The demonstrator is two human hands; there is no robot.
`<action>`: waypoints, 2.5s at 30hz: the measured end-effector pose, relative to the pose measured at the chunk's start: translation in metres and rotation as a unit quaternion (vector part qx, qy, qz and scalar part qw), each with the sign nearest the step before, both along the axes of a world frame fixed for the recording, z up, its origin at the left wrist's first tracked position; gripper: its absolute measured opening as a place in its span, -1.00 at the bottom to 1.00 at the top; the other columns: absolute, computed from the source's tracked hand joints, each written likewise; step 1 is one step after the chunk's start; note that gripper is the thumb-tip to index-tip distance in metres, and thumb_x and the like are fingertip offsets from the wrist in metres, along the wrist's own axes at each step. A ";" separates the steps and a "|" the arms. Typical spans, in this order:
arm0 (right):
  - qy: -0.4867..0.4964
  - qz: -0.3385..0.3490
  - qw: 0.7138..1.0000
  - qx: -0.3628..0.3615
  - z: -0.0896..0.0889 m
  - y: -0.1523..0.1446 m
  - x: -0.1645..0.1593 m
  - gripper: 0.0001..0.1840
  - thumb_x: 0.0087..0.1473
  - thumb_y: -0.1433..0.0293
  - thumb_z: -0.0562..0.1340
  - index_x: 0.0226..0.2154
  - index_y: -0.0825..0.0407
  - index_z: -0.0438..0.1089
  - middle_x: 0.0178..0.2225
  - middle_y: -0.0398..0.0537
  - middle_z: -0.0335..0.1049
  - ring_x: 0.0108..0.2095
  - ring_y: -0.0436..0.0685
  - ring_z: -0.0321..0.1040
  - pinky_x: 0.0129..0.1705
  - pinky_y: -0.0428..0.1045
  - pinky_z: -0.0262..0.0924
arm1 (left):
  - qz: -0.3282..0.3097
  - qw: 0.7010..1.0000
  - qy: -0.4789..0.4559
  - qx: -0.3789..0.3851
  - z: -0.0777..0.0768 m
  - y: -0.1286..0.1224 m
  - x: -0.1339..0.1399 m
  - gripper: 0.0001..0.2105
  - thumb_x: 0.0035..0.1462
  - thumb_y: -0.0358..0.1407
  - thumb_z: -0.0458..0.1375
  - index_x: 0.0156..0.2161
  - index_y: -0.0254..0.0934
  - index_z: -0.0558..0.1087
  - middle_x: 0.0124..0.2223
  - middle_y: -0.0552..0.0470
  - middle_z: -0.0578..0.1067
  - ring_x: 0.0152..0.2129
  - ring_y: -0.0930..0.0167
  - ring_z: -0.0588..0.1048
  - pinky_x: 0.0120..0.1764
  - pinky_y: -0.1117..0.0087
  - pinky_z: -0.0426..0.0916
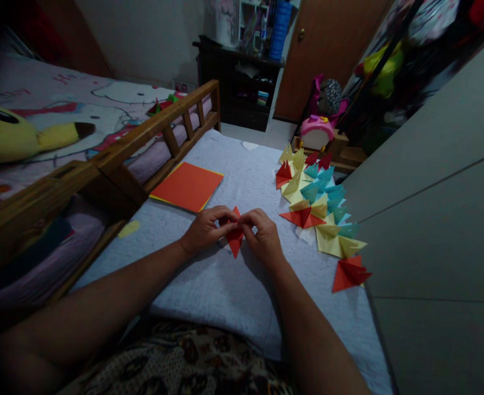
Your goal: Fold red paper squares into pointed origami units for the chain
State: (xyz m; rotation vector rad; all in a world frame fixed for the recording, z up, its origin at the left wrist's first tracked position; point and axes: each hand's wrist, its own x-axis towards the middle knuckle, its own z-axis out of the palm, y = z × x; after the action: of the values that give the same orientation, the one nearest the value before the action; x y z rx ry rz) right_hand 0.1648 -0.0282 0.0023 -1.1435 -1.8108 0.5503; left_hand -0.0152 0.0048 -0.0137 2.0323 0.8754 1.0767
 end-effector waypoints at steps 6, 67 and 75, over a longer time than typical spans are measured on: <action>-0.002 -0.002 1.000 0.001 -0.002 0.000 -0.001 -0.87 0.11 0.48 0.15 -0.41 -0.04 0.35 -0.41 -0.11 0.34 -0.35 0.09 0.29 -0.29 -0.01 0.22 | 0.003 1.000 -0.003 0.000 0.000 0.000 0.000 -0.98 0.16 -0.41 0.24 -0.30 -0.29 0.53 -0.39 0.08 0.48 -0.46 0.48 0.41 -0.36 0.46 0.31; 0.072 -0.013 0.980 -0.183 0.002 -0.004 -0.003 -0.88 0.03 0.30 0.20 -0.39 0.01 0.33 -0.51 -0.21 0.27 -0.51 0.01 0.20 -0.47 -0.06 0.09 | -0.007 1.000 0.005 0.020 -0.002 0.001 -0.001 -0.95 0.17 -0.36 0.25 -0.31 -0.30 0.51 -0.37 0.06 0.48 -0.44 0.46 0.43 -0.36 0.45 0.33; 0.114 -0.018 0.968 -0.223 0.000 -0.006 -0.011 -0.89 -0.05 0.30 0.19 -0.46 -0.02 0.26 -0.55 -0.25 0.18 -0.51 0.01 0.13 -0.47 -0.06 0.04 | -0.005 0.997 0.029 0.072 -0.002 -0.002 0.000 -0.96 0.15 -0.43 0.19 -0.33 -0.29 0.48 -0.40 0.08 0.46 -0.44 0.45 0.41 -0.35 0.44 0.31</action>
State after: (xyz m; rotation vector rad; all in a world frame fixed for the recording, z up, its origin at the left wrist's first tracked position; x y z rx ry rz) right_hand 0.1540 -0.0338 0.0019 -1.3422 -1.5047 1.0616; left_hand -0.0152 0.0032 -0.0154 2.1934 0.8374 1.1078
